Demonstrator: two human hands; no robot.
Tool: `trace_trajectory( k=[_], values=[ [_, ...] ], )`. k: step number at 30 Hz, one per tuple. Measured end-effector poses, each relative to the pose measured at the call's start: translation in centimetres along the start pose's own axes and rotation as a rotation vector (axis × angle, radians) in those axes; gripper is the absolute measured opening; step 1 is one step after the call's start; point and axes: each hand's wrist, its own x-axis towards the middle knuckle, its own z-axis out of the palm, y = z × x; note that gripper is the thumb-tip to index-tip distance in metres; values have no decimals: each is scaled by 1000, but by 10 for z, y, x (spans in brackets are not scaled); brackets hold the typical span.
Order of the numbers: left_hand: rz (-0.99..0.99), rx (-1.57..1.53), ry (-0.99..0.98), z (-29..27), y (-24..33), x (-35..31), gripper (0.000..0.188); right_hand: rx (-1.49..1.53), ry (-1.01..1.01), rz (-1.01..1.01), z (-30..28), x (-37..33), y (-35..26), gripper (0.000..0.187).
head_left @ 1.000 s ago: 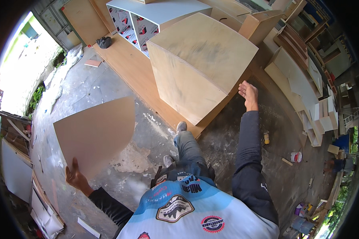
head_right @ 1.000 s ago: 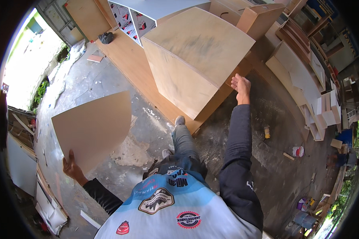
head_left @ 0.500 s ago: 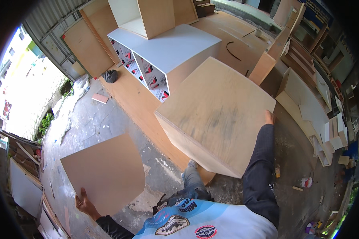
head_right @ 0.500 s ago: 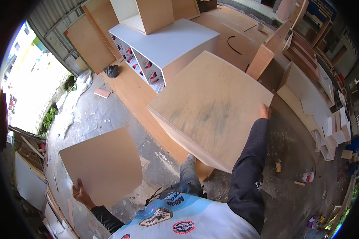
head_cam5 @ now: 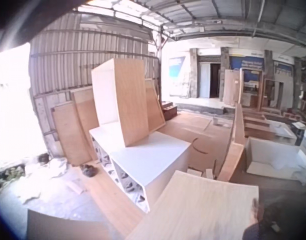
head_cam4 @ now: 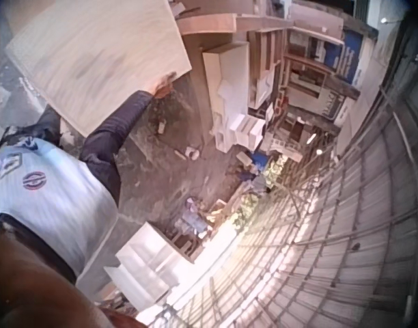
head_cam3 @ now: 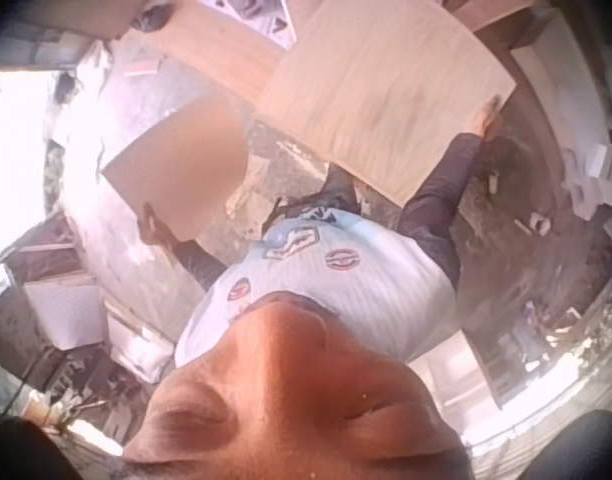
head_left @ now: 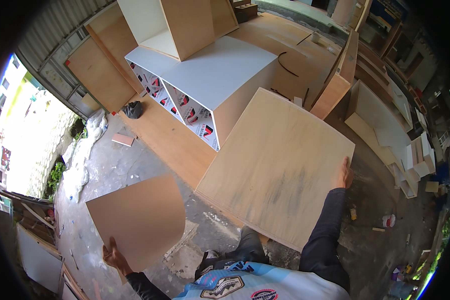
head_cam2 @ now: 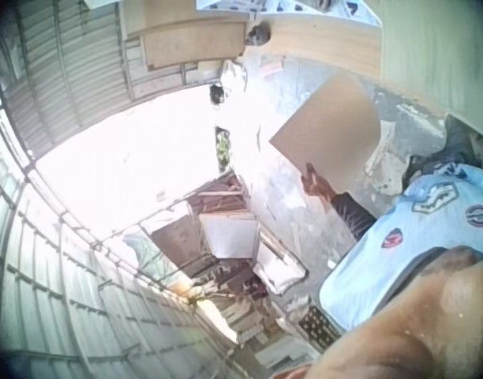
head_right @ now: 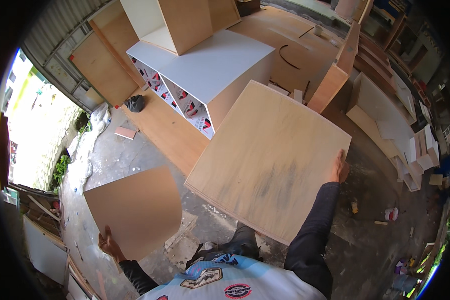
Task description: The person fits a flexible white panel into the back of a wooden cabinet frame, then uses a power router to trim the edges of a smaller wooden piece.
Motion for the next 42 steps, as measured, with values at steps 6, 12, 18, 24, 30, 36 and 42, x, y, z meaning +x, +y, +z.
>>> trace_trajectory(
  k=[6, 12, 18, 24, 30, 36, 42],
  values=[
    [-11, -182, -35, -8, -24, 33, 22, -3, 55, -4, -49, -91, 42, 96],
    [-32, -303, -128, -53, -88, 88, 22, 50, 192, -12, -94, -173, 114, 103],
    [-52, -245, -207, -124, -135, 124, 24, 135, 263, 53, -122, -280, 195, 96],
    [5, 22, -187, -182, -184, 142, 35, 279, 375, 51, -130, -357, 270, 89],
    [-77, 119, -188, -221, -176, 117, 37, 348, 452, -11, -116, -416, 375, 76],
    [-101, -38, -207, -245, -183, 117, 34, 839, 616, 231, -90, -481, 481, 70],
    [-85, -95, -230, -248, -201, 131, 29, 1028, 598, 363, -73, -556, 585, 71]
  ],
)
